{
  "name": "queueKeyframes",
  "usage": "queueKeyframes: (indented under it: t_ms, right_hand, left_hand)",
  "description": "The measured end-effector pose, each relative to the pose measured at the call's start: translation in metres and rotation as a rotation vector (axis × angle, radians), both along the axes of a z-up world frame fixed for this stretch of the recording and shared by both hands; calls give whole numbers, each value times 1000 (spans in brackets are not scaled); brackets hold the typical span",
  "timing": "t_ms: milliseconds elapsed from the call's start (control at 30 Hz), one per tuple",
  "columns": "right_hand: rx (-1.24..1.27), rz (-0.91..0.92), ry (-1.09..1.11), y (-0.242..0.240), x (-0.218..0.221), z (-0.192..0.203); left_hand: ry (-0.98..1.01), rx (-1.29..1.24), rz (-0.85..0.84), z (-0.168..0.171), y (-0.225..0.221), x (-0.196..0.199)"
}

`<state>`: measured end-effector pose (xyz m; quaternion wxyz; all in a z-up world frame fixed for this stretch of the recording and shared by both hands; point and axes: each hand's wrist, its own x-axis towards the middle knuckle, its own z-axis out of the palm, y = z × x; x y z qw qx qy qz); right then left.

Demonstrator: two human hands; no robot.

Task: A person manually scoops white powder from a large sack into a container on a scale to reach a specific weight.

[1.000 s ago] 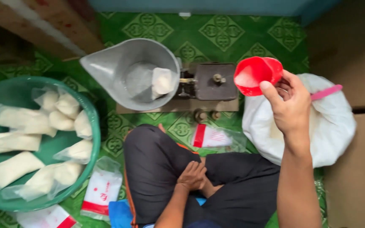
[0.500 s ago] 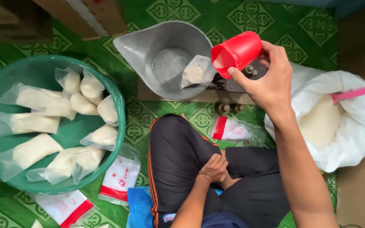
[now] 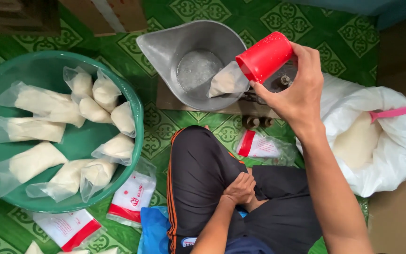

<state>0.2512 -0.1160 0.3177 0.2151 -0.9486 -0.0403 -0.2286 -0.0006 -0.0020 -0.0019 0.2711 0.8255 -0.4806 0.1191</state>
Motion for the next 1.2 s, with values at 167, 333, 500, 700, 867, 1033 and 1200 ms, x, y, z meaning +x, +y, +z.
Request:
queueKeyframes:
  t_ms: [167,333,500,700,867,1033,1200]
  right_hand:
    - [-1,7,-4,0,1,-4]
    - [12,7,5,2,2,-4]
    - [5,13,-3,2,2,-4]
    - [0,15,2,4,2,-2]
    - [7,21,3,6,2,-1]
    - [1,21,13,6,2,-1]
    - [-9,27,5,6,2,-2]
  left_hand:
    - [-16,44,4,-4,0,-3]
    - [-17,39,2,-3,0,-2]
    - [-7,41,0,-1,0,-1]
    - [-25,58,5,-3,0,-3]
    - [-55,60,25,-2,0,-2]
    - [-58,50,31,2,1,0]
    - [-36,38,25,2,1,-1]
